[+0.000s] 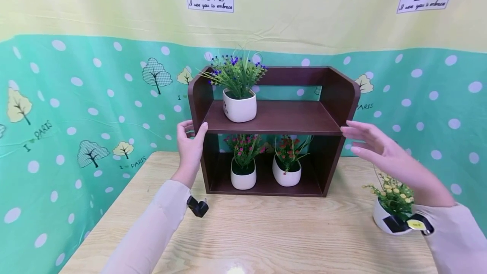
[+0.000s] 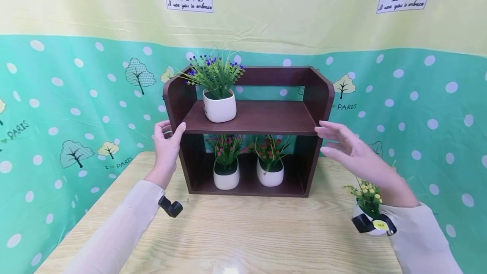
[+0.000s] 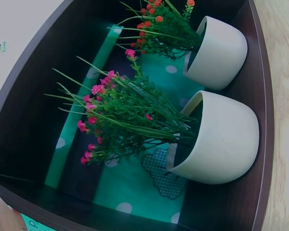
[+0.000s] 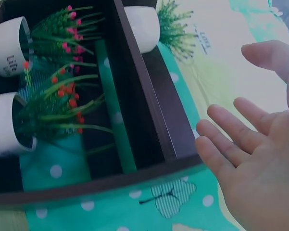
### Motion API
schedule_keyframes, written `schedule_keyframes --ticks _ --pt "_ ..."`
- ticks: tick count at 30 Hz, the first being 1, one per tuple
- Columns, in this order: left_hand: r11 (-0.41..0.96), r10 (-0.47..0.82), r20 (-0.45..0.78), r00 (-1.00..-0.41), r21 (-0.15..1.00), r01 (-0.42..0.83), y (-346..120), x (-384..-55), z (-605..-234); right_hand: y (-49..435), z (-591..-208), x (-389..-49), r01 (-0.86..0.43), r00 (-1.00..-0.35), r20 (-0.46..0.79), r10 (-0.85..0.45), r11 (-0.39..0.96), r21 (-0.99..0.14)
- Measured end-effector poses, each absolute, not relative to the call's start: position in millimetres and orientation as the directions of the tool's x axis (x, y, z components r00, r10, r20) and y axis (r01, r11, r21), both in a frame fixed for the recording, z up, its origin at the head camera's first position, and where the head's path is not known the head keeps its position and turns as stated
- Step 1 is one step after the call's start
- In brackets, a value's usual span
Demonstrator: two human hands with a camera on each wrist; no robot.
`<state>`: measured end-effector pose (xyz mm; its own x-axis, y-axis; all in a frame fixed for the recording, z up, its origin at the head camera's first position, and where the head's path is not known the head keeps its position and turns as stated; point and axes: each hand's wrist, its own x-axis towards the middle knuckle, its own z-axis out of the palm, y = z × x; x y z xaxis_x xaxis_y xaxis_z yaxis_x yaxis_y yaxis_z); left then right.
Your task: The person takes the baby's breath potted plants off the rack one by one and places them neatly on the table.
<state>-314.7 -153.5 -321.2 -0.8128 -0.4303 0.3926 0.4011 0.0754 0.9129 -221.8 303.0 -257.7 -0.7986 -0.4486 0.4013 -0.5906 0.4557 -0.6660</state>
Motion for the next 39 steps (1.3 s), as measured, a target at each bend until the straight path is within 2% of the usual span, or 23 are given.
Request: schedule_keyframes --ticks 28,39 --pt "0.048 -0.445 0.415 -0.794 0.896 0.441 -153.2 -318.7 -322.7 176.1 -241.4 -299.1 -0.548 -0.823 0.388 -0.415 0.403 -0.733" --pt "0.055 -0.44 0.409 -0.8 0.901 0.431 -153.6 -317.0 -321.8 134.7 -226.8 -311.9 -0.486 -0.859 0.343 -0.381 0.39 -0.782"
